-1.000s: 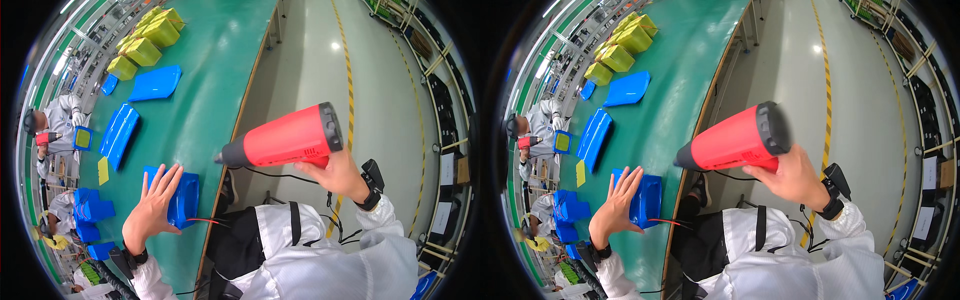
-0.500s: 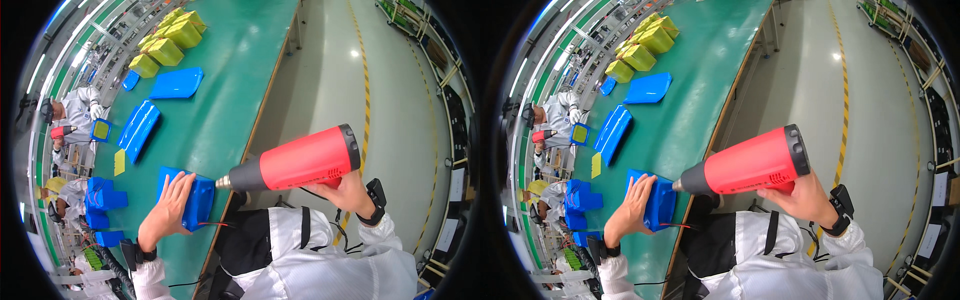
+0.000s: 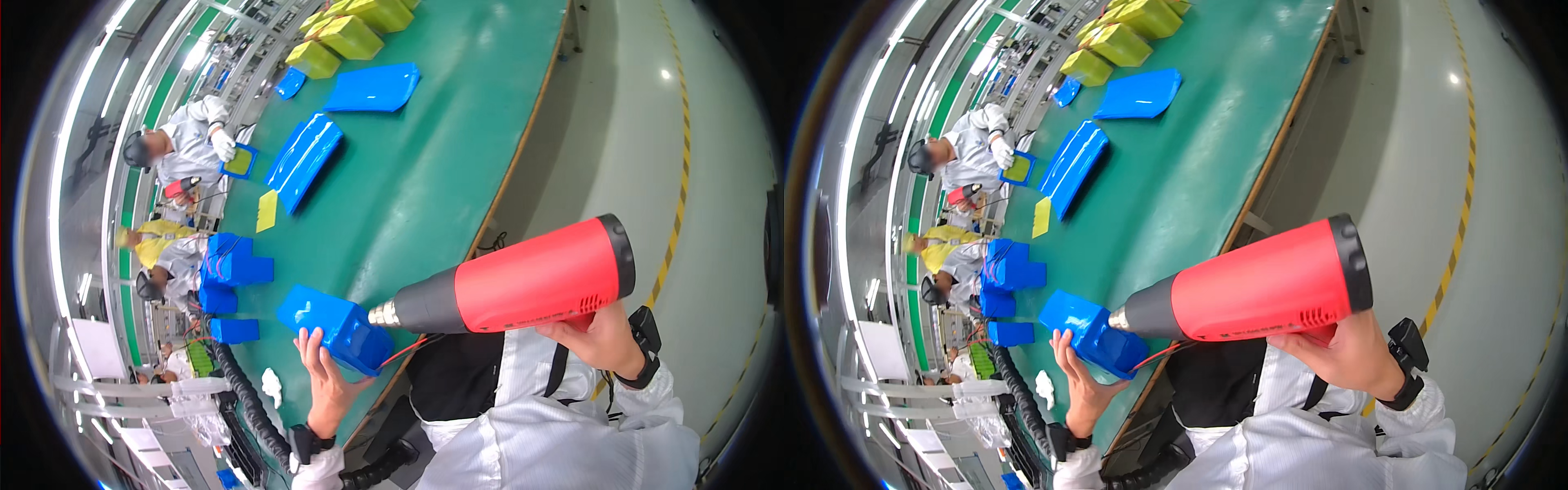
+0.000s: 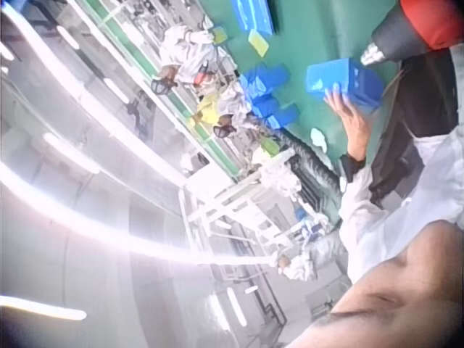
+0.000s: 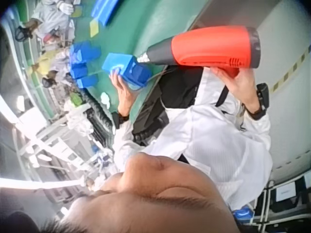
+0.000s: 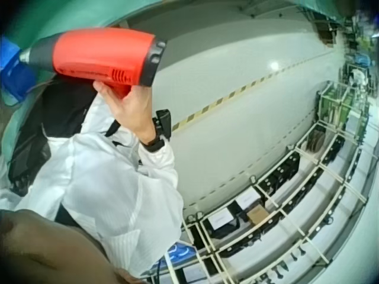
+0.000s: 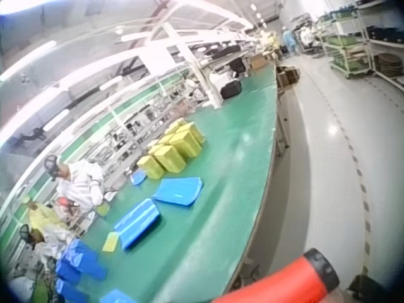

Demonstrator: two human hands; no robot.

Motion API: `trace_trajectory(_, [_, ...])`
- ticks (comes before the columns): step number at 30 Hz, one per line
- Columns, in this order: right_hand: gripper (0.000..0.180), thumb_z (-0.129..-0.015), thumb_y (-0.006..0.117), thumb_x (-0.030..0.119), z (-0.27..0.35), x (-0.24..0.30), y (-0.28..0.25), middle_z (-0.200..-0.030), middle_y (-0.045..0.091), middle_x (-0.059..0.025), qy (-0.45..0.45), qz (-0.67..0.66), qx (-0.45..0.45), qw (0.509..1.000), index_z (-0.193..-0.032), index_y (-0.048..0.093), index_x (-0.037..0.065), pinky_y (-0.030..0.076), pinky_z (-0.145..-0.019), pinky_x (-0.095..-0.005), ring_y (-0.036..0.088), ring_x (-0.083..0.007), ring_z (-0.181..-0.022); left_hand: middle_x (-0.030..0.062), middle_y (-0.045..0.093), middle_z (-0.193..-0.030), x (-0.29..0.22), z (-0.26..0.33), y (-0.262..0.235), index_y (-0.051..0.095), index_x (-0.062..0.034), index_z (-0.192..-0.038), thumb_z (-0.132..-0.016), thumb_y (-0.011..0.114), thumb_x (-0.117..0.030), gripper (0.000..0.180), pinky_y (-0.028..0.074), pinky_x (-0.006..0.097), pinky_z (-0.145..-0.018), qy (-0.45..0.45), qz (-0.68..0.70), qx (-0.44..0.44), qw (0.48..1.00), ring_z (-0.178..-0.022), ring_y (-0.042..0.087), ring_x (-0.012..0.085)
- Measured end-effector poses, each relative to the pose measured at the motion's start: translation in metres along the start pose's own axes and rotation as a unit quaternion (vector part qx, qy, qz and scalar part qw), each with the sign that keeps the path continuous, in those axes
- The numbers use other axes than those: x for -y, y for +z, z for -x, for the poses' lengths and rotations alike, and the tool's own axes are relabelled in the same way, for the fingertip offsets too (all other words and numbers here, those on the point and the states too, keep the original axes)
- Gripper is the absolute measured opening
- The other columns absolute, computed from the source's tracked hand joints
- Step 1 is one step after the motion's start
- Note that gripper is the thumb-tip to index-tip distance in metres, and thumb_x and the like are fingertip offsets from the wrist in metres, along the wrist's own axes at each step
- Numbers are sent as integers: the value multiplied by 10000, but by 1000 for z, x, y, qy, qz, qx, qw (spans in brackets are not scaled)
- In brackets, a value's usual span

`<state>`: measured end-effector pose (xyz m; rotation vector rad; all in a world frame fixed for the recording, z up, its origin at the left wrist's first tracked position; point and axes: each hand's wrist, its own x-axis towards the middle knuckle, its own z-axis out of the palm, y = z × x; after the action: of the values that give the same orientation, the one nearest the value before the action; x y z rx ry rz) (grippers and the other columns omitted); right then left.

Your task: Apply heat shrink wrap and finalize assembly of lithium battery packs using a heat gun and tweezers.

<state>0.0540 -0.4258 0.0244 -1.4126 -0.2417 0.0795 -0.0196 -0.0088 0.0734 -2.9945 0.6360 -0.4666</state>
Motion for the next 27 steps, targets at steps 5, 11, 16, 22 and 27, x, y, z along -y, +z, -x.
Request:
trace_trajectory(5, [389, -827, 868, 116, 2, 7, 3, -1036, 684, -109, -121, 202, 24, 972, -1145, 667, 16, 530, -747, -328, 668, -230, -855, 204, 161, -1578, -17, 48, 25, 63, 12, -1595, -485, 1053, -297, 1519, 263, 599, -1227, -142, -50, -56, 987, -1523, 158, 490])
trace_trajectory(11, [377, -821, 832, 93, 24, 15, -18, -1152, 696, -95, -117, 284, 92, 947, -1171, 705, 31, 525, -928, -403, 677, -277, -1047, 235, 385, -1514, -13, 44, 23, 306, 55, -1536, -659, 984, -274, 1156, 433, 547, -1125, -112, -70, -116, 984, -1420, 405, 464])
trace_trajectory(16, [428, -821, 832, 93, 8, 53, -5, -1202, 702, -131, -237, 428, 64, 870, -1217, 688, 23, 532, -945, -430, 687, -326, -1067, 223, 449, -1487, -11, 67, 25, 422, 14, -1476, -693, 962, -160, 967, 504, 477, -1046, -119, -36, -189, 974, -1315, 540, 384])
trace_trajectory(22, [424, -823, 833, 94, -7, 96, -1, -1188, 706, -131, -265, 494, 71, 825, -1214, 686, 19, 535, -939, -424, 692, -317, -1056, 196, 412, -1448, -18, 61, 25, 436, 28, -1442, -838, 827, 1, 720, 500, 458, -1084, -155, 82, -263, 949, -1304, 559, 332])
trace_trajectory(27, [422, -824, 834, 96, -16, 127, 4, -1177, 710, -131, -274, 528, 77, 800, -1211, 685, 16, 537, -934, -419, 697, -310, -1048, 197, 422, -1422, -15, 65, 24, 443, 26, -1432, -981, 535, 68, 462, 480, 447, -1090, -204, 131, -351, 905, -1290, 551, 317])
